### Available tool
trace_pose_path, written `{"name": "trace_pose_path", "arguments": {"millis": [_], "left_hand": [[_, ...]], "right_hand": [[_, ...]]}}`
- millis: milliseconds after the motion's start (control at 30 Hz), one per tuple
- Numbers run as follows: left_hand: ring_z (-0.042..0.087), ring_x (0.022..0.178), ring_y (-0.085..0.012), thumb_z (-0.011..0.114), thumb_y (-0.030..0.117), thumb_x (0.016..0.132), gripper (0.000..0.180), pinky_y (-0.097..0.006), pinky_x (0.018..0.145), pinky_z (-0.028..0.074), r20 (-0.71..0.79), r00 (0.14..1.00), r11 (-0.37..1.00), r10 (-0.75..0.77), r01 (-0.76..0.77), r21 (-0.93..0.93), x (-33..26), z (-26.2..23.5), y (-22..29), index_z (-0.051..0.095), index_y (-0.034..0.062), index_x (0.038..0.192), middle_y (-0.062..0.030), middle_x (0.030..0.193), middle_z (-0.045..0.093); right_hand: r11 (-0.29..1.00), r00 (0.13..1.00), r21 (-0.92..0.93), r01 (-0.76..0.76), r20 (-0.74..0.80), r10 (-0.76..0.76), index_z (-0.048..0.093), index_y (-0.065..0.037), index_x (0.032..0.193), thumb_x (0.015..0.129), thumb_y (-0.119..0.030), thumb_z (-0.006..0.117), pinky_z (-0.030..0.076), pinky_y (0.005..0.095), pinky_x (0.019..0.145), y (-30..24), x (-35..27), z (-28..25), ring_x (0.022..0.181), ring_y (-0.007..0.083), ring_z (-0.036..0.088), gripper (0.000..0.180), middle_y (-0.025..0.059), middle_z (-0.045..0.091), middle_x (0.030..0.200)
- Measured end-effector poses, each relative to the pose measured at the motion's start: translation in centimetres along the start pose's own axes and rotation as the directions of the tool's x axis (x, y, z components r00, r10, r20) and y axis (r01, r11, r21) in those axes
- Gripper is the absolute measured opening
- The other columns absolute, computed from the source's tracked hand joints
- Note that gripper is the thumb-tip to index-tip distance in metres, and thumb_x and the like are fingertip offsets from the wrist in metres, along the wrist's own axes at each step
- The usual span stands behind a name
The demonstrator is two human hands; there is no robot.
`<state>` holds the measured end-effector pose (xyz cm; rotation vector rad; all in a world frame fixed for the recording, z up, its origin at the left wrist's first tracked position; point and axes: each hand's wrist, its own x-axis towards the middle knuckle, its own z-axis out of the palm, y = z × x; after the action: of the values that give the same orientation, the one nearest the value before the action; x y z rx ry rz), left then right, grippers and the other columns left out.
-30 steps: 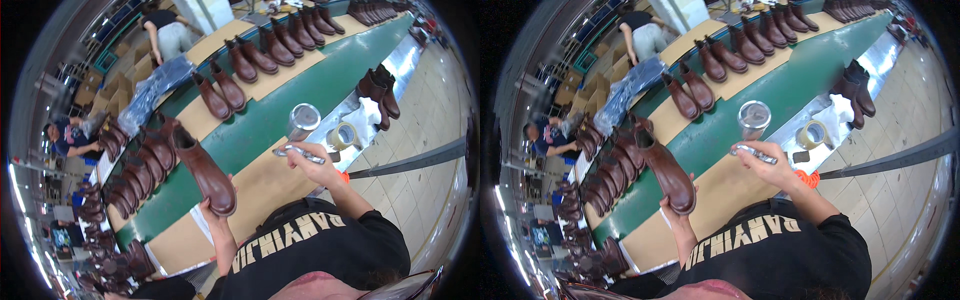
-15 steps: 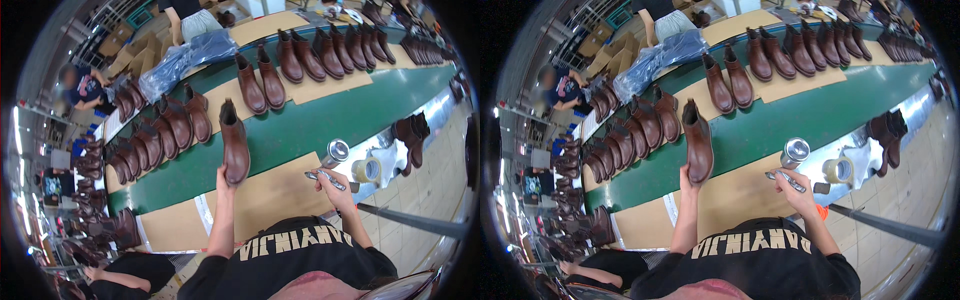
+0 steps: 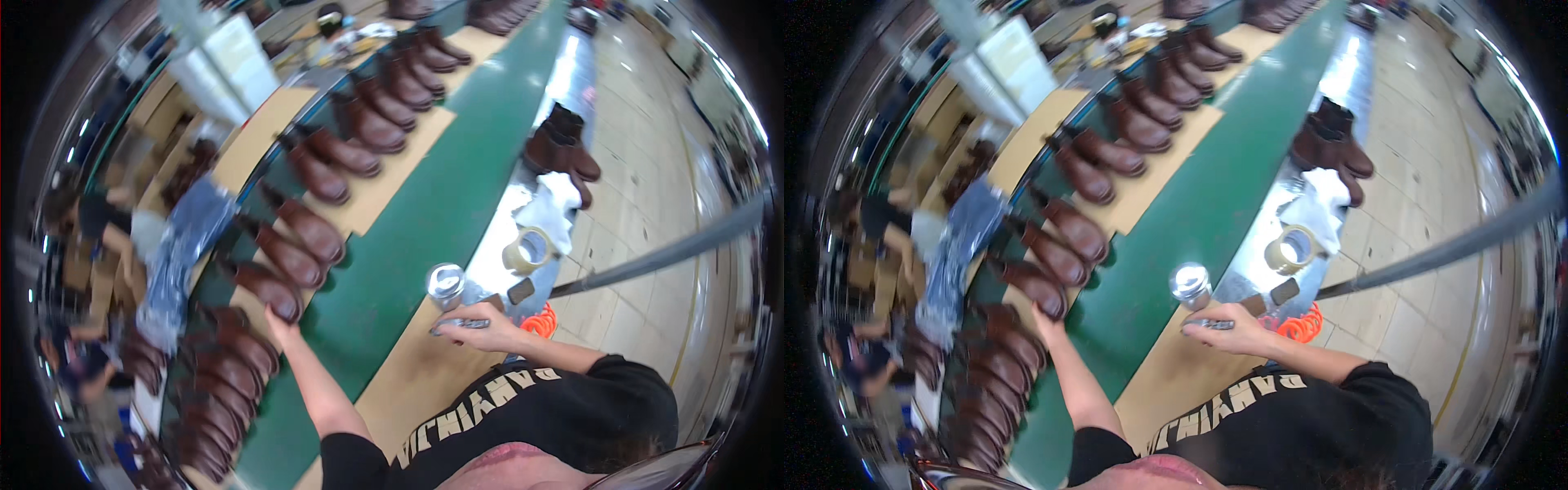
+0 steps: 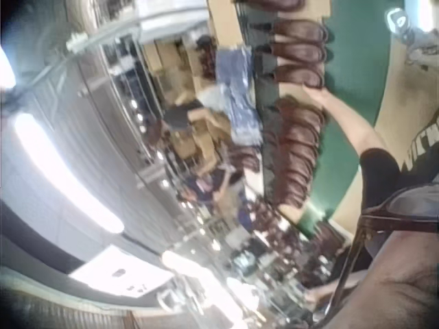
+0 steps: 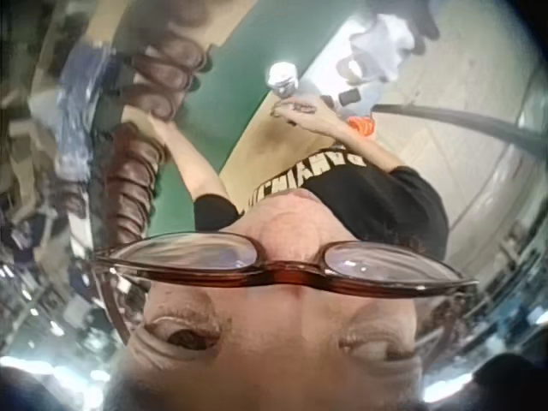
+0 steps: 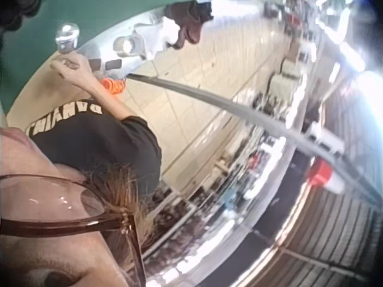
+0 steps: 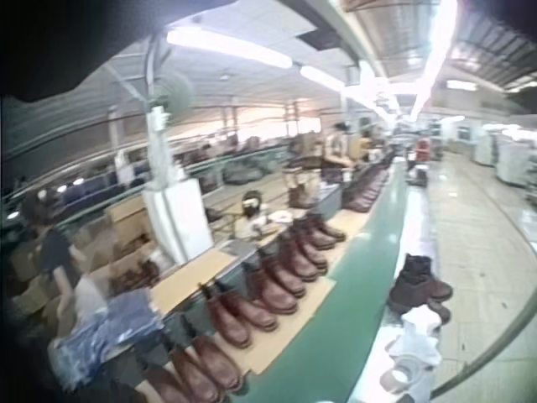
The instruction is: The recorder uses a pneumatic spray gun to apply a finish or treatment to brown leather boots on a factory production line.
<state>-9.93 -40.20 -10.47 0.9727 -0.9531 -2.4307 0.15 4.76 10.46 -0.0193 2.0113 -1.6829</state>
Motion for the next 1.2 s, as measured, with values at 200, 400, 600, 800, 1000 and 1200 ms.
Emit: {"name": "trace_pose_path", "arguments": {"millis": [200, 400, 600, 800, 1000, 1200], "left_hand": [[0.051, 0.106, -0.0287, 0.063, 0.031, 0.082, 0.054, -0.044, 0.091, 0.042, -0.21, 0.937, 0.946, 0.278, -0.229, 0.228, -4.2, 0.5, 0.5, 0.046, -0.0006, 0.123, -0.0117, 0.121, 0.052], [0.056, 0.091, -0.0205, 0.059, 0.025, 0.089, 0.046, -0.034, 0.077, 0.048, 0.0, 0.985, 0.946, 0.174, -0.167, 0.276, -20.3, -2.6, -4.7, 0.046, 0.0023, 0.126, -0.011, 0.115, 0.054], [0.056, 0.064, -0.0094, 0.054, 0.016, 0.092, 0.027, -0.02, 0.053, 0.044, 0.082, 0.996, 0.861, 0.028, -0.066, 0.504, -33.7, -10.4, -12.1, 0.055, -0.0004, 0.113, -0.0045, 0.081, 0.06], [0.054, 0.054, -0.0094, 0.05, 0.009, 0.093, 0.021, -0.019, 0.047, 0.044, 0.178, 0.983, 0.76, -0.052, -0.077, 0.645, -33.7, -6.9, -12.0, 0.056, -0.0005, 0.111, -0.0068, 0.078, 0.059], [0.055, 0.054, -0.0108, 0.049, 0.007, 0.093, 0.023, -0.02, 0.048, 0.045, 0.178, 0.981, 0.778, -0.075, -0.055, 0.626, -33.2, -7.8, -11.8, 0.054, -0.0008, 0.113, -0.0085, 0.081, 0.06], [0.058, 0.064, -0.0134, 0.048, 0.003, 0.091, 0.026, -0.024, 0.053, 0.052, 0.218, 0.973, 0.812, -0.076, -0.067, 0.579, -33.3, -7.8, -12.3, 0.053, -0.002, 0.116, -0.0098, 0.085, 0.06]], "right_hand": [[0.99, 0.988, 0.041, 0.134, 0.067, -0.137, 0.067, -0.004, 0.104, 0.085, -0.033, 0.064, 0.047, 0.0251, 0.062, 0.4, -0.7, -0.4, 0.067, 0.009, 0.058, 0.035, 0.0052, 0.064, 0.075], [0.977, 0.973, -0.017, 0.212, 0.097, -0.209, 0.066, -0.005, 0.107, 0.088, -0.03, 0.06, 0.048, 0.0239, 0.059, 0.1, -2.8, -1.3, 0.066, 0.0083, 0.059, 0.031, 0.0048, 0.067, 0.081], [0.928, 0.923, -0.085, 0.363, 0.172, -0.346, 0.068, -0.003, 0.098, 0.085, -0.034, 0.062, 0.048, 0.03, 0.067, 0.8, -5.7, 0.4, 0.073, 0.0185, 0.063, 0.034, 0.0108, 0.067, 0.081], [0.925, 0.93, -0.111, 0.364, 0.098, -0.355, 0.068, -0.004, 0.098, 0.085, -0.034, 0.062, 0.048, 0.0316, 0.071, 1.7, -9.8, 0.4, 0.077, 0.0221, 0.064, 0.034, 0.0119, 0.067, 0.085], [0.934, 0.939, -0.097, 0.343, 0.075, -0.337, 0.068, -0.006, 0.1, 0.085, -0.033, 0.062, 0.047, 0.0317, 0.073, 2.2, -14.1, 1.4, 0.081, 0.0236, 0.064, 0.032, 0.0116, 0.067, 0.089], [0.939, 0.929, -0.023, 0.343, 0.153, -0.336, 0.065, -0.003, 0.104, 0.085, -0.027, 0.063, 0.047, 0.0289, 0.076, 3.9, -16.9, 3.1, 0.085, 0.0185, 0.063, 0.03, 0.0118, 0.067, 0.094]]}}
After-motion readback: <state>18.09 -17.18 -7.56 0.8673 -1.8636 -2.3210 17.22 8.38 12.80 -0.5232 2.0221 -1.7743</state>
